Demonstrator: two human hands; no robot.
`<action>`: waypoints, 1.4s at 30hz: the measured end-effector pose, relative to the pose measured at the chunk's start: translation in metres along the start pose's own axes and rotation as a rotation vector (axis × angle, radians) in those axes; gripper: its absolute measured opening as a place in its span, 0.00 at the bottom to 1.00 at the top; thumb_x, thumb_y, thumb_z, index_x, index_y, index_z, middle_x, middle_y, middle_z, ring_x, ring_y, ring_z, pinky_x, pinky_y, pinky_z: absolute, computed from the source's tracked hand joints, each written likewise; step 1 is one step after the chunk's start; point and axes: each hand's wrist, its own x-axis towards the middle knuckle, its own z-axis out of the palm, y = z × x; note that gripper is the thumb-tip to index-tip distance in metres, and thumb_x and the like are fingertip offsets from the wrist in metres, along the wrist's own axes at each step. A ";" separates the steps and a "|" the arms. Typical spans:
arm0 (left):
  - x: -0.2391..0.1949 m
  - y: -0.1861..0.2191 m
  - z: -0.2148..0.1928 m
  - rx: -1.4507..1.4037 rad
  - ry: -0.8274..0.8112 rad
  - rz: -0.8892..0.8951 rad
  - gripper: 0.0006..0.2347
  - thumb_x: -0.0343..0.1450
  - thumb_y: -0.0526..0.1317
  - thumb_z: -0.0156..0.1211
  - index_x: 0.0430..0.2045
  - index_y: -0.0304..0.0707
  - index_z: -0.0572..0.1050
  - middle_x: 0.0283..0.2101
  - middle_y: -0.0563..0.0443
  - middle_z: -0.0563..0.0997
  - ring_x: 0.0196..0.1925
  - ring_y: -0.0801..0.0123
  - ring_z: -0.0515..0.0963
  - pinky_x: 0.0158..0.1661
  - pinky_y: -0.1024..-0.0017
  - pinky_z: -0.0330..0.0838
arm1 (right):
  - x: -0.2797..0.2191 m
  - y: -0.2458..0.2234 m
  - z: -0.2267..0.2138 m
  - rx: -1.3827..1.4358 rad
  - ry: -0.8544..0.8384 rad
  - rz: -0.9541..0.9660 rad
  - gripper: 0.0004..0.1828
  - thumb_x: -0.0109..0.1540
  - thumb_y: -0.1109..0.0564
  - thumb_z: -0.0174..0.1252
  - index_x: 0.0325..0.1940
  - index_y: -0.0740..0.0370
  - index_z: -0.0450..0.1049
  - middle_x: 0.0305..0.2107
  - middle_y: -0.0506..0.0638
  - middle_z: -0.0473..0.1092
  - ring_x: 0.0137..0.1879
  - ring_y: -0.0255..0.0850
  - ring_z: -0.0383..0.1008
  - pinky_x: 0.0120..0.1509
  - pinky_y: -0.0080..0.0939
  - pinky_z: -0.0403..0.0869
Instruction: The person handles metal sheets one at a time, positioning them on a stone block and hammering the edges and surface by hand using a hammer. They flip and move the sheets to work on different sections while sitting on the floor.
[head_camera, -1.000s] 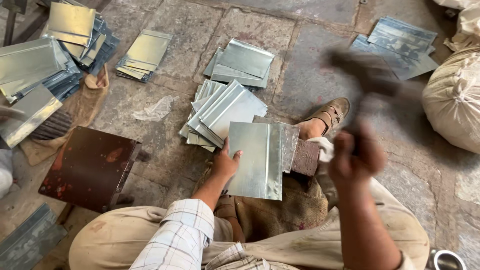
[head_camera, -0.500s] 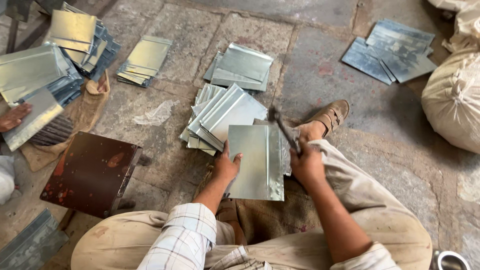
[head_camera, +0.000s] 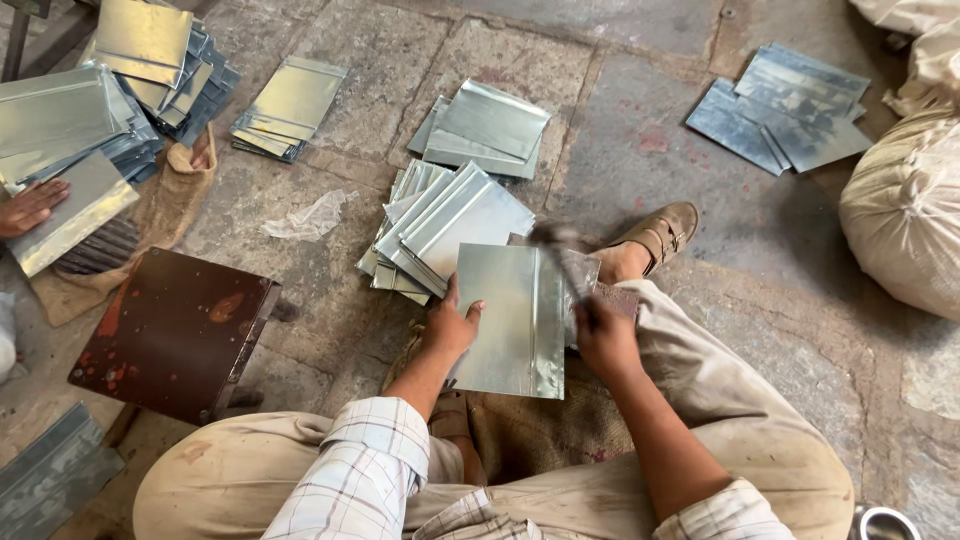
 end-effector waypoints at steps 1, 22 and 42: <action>0.000 0.000 0.000 0.002 0.017 0.028 0.37 0.72 0.55 0.59 0.75 0.52 0.48 0.59 0.31 0.77 0.56 0.41 0.81 0.55 0.57 0.77 | -0.002 0.005 0.002 -0.135 -0.111 0.158 0.12 0.66 0.57 0.62 0.53 0.61 0.76 0.28 0.54 0.73 0.32 0.38 0.74 0.41 0.41 0.73; 0.016 -0.001 0.018 0.003 0.041 -0.026 0.35 0.72 0.57 0.57 0.73 0.44 0.55 0.48 0.31 0.82 0.49 0.41 0.82 0.50 0.55 0.78 | -0.017 -0.002 -0.011 -0.112 -0.212 0.239 0.20 0.63 0.55 0.62 0.57 0.63 0.73 0.24 0.51 0.73 0.26 0.36 0.74 0.34 0.35 0.71; 0.017 -0.004 0.026 -0.041 0.077 -0.084 0.33 0.71 0.59 0.58 0.68 0.44 0.59 0.55 0.27 0.75 0.55 0.40 0.77 0.50 0.51 0.76 | -0.008 -0.026 -0.026 -0.102 -0.136 0.264 0.22 0.67 0.55 0.57 0.65 0.56 0.68 0.28 0.50 0.76 0.26 0.34 0.74 0.32 0.36 0.73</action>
